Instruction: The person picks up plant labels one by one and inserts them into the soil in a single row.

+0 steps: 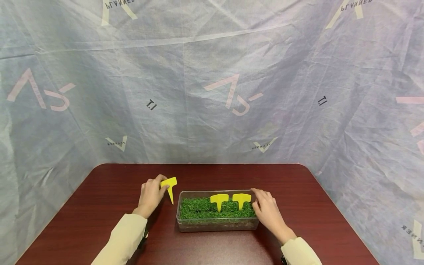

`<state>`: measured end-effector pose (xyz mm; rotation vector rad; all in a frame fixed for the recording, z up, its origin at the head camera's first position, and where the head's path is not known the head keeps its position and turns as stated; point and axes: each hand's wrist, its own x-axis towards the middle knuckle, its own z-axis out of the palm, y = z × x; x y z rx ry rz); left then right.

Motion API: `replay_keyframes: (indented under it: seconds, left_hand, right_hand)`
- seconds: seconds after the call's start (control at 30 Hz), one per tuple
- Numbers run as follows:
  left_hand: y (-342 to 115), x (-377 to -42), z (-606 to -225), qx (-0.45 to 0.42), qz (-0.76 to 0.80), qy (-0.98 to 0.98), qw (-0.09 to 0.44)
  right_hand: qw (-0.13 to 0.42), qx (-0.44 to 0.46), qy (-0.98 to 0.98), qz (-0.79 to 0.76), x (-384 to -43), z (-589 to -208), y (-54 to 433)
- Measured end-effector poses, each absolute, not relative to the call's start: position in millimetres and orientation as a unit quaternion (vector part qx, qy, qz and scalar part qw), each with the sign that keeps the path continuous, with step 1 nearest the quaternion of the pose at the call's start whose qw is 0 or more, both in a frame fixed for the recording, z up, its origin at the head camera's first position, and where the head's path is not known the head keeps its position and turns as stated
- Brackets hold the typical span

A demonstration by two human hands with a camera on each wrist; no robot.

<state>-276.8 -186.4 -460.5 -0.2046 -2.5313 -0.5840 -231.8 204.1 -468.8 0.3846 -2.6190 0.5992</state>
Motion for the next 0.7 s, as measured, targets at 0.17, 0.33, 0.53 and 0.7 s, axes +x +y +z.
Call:
replay_keyframes:
  seconds: [0.17,0.33,0.53,0.7]
  left_hand:
    - [-184.6,-273.9,-457.9,-0.086,-0.212,-0.934,0.274]
    - [-182.6,-271.5,-455.8,-0.096,-0.208,-0.930,0.289]
    - [-180.6,-269.8,-452.7,-0.107,-0.202,-0.922,0.313]
    - [-178.1,-267.5,-447.3,-0.107,-0.197,-0.914,0.338]
  right_hand:
    - [0.206,0.137,-0.944,0.217,-232.6,-469.6,204.1]
    - [0.202,0.135,-0.945,0.218,-233.1,-470.2,204.1]
    - [0.206,0.137,-0.944,0.218,-233.4,-469.9,203.8]
    - [0.208,0.138,-0.943,0.220,-232.9,-469.5,204.1]
